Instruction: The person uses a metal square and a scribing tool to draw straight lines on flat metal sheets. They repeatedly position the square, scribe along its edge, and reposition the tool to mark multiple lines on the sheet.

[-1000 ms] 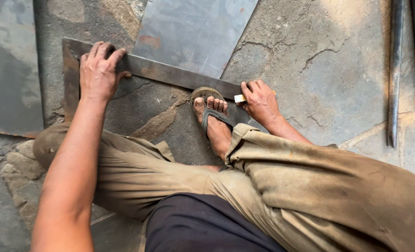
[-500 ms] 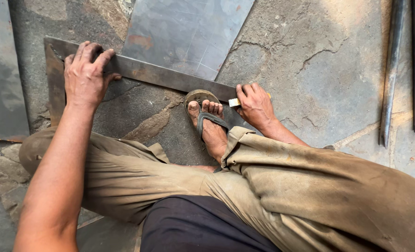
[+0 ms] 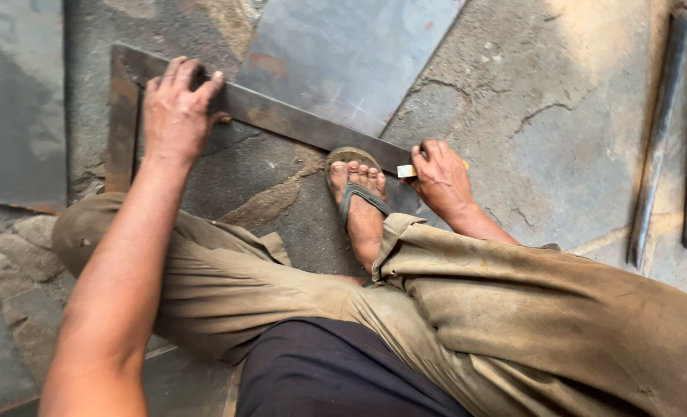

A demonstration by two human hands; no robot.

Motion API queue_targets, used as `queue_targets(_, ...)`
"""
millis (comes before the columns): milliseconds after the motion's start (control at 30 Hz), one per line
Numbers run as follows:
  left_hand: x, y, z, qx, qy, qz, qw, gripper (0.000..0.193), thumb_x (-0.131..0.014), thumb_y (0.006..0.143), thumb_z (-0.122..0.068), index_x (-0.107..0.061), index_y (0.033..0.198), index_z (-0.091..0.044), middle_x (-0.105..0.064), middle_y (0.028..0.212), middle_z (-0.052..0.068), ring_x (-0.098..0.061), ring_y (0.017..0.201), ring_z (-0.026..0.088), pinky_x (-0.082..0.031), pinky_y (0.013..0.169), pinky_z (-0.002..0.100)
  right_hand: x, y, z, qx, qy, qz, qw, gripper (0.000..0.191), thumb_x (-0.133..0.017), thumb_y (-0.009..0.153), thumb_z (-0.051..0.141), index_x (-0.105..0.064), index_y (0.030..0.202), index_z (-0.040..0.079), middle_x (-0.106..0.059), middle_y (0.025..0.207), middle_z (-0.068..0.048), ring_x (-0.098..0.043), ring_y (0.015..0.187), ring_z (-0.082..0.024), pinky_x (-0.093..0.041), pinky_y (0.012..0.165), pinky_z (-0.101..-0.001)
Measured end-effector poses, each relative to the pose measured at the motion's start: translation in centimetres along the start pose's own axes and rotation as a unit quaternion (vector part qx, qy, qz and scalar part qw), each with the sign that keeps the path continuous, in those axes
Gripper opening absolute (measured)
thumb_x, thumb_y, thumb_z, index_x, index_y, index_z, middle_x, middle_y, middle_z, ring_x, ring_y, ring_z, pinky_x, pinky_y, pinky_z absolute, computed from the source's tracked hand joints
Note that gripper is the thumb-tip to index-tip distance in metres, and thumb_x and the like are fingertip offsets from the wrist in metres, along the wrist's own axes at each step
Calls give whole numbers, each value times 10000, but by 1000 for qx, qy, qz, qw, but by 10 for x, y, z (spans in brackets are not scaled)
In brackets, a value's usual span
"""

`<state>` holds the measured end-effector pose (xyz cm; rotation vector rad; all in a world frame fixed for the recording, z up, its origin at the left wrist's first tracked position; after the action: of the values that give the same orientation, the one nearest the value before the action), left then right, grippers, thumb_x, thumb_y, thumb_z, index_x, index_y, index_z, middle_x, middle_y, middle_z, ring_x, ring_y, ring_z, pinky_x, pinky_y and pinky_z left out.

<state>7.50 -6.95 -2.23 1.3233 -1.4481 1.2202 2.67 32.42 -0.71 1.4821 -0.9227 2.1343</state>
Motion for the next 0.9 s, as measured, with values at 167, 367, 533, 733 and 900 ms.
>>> queue_targets(167,-10,1,4,28,-22,1,999,660,-876,779,-341,-700,1398,-199,-606,1473,157,-495,1426,336,-449,1060,547,-12,26,-29,-44,130,82,987,378,-756,861,97,-699,1232,46,-632,1251,-150,-615,1131,-302,-518,965,-418)
queue_targets(367,-31,5,9,51,-9,25,998,618,-842,813,-337,-684,1405,-256,-555,1521,153,-479,1421,337,-410,1126,553,13,103,-13,-61,330,73,939,248,-725,968,189,-723,1173,51,-698,1044,-124,-704,867,-243,-562,753,-385)
queue_targets(533,-40,6,10,56,0,33,998,592,-840,815,-323,-687,1384,-255,-561,1504,153,-483,1402,342,-419,1109,552,35,178,80,158,259,8,953,321,-790,922,261,-691,1187,109,-766,980,-84,-745,837,-259,-582,723,-393)
queue_targets(733,-37,9,5,42,74,14,996,530,-827,899,-187,-695,1405,-274,-582,1505,128,-513,1397,316,-485,1052,501,-9,239,165,246,3,63,967,424,-584,1032,116,-573,1447,200,-694,795,-61,-629,626,-230,-514,512,-383)
queue_targets(900,-31,6,2,58,10,40,997,635,-869,783,-309,-707,1384,-183,-588,1455,129,-486,1416,315,-495,1011,511,-18,187,149,272,-81,55,957,643,-531,946,-2,-464,1573,124,-644,816,-65,-560,620,-174,-494,512,-329)
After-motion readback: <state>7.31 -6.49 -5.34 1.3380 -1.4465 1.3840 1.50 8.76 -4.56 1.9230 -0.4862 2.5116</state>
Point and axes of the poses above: each hand's wrist, its own y-axis towards the middle knuckle, its own x-axis out of the back of the hand, z = x × y, the point moved 10 cm from there along y, towards the middle knuckle
